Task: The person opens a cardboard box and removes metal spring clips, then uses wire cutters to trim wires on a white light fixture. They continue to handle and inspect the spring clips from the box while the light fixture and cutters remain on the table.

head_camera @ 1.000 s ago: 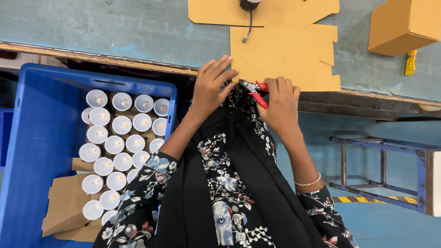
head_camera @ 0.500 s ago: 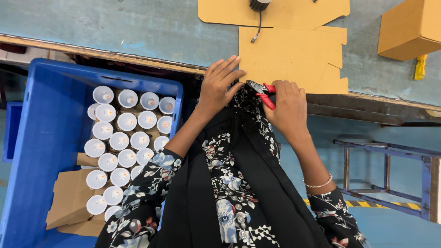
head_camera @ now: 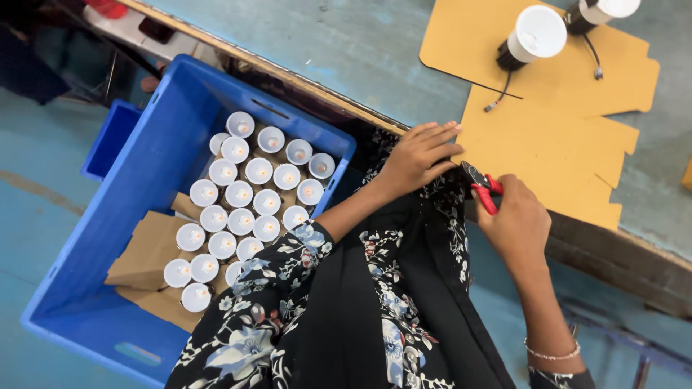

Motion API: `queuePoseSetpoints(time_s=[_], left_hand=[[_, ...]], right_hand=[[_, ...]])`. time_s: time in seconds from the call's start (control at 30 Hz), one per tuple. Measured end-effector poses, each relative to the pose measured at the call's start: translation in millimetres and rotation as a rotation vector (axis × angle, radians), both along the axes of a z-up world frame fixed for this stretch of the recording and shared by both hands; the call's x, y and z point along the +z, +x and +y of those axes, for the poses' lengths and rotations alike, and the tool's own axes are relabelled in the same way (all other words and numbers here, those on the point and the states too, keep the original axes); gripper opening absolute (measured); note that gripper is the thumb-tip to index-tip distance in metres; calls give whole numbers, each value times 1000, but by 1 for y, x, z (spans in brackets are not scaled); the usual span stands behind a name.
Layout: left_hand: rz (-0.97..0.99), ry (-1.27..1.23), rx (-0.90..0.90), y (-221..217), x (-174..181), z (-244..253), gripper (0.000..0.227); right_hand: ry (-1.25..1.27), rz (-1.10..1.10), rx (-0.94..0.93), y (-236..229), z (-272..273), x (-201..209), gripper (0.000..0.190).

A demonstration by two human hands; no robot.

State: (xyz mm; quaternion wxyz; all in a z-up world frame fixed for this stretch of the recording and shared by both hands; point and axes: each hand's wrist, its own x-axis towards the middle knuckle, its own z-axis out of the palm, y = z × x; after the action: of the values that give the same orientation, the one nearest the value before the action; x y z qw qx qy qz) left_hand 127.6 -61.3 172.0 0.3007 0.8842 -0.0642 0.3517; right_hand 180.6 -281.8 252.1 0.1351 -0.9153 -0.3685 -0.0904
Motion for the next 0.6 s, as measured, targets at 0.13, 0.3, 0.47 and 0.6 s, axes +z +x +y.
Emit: queuePoseSetpoints(time_s=[0.13, 0.3, 0.47, 0.6], left_hand=[[-5, -17, 5, -2, -1, 0, 30], [-15, -5, 11, -2, 0, 0, 31], [-18, -12, 11, -1, 1, 0, 32], [-8, 2, 9, -1, -1, 0, 31]], right_hand=[[-78, 53, -50, 1, 1, 2, 35], [-87, 90, -104, -6, 5, 5, 39], [-71, 98, -118, -11, 7, 7, 39], [-69, 125, -114, -13, 5, 8, 38]])
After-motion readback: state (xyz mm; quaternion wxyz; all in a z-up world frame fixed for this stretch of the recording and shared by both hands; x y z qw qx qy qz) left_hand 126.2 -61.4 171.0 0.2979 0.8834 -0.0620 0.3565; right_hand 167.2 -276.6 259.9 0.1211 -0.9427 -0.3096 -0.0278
